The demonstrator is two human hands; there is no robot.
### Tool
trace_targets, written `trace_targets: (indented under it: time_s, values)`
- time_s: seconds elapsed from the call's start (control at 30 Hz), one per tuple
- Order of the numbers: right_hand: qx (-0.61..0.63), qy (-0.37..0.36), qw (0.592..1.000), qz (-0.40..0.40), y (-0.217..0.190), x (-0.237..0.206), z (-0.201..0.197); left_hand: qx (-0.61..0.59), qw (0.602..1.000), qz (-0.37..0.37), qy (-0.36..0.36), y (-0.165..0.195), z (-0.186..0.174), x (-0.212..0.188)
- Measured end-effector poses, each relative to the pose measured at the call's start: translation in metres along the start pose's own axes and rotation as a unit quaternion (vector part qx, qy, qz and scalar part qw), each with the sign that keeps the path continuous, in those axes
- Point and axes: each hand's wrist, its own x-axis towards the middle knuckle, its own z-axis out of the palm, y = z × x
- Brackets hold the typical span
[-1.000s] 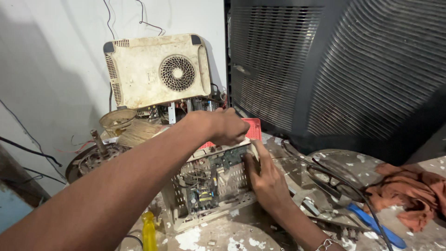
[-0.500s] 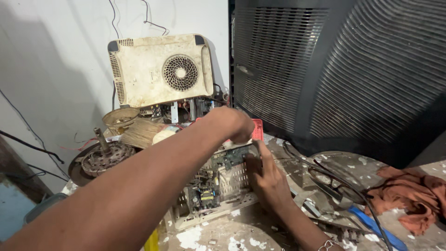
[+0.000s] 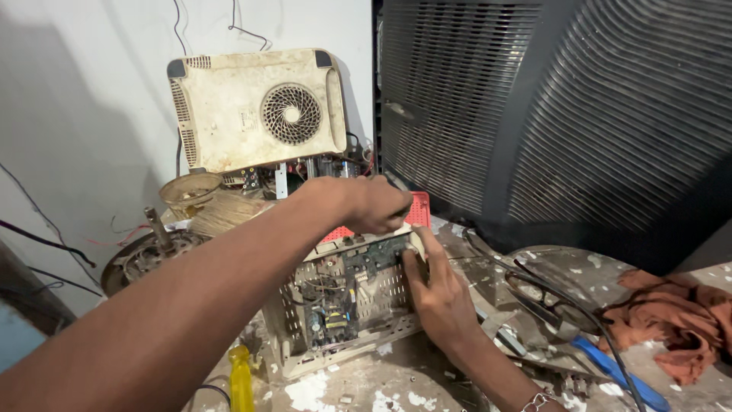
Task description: The person uses a screwdriver to unscrew fasteners from an open electronic enclosure on a cluttered workbench, removes the red top cover, works around the chassis, and finally lifts out a green circuit board and holds it up.
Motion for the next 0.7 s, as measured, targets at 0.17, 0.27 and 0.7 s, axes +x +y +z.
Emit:
trace_targets:
  time_s: [0.17,0.27,0.7]
  values:
    - [0.005,0.000,1.000,0.002,-0.001,0.001,-0.001,0.043,0.999,0.016,0.016,-0.004,0.002,0.001]
    - [0.005,0.000,1.000,0.003,-0.002,0.001,-0.001,0.024,0.998,0.030,0.051,-0.004,0.003,-0.001]
    - [0.003,0.013,1.000,0.000,-0.001,0.001,-0.001,0.040,0.998,-0.020,-0.032,0.008,-0.008,0.002]
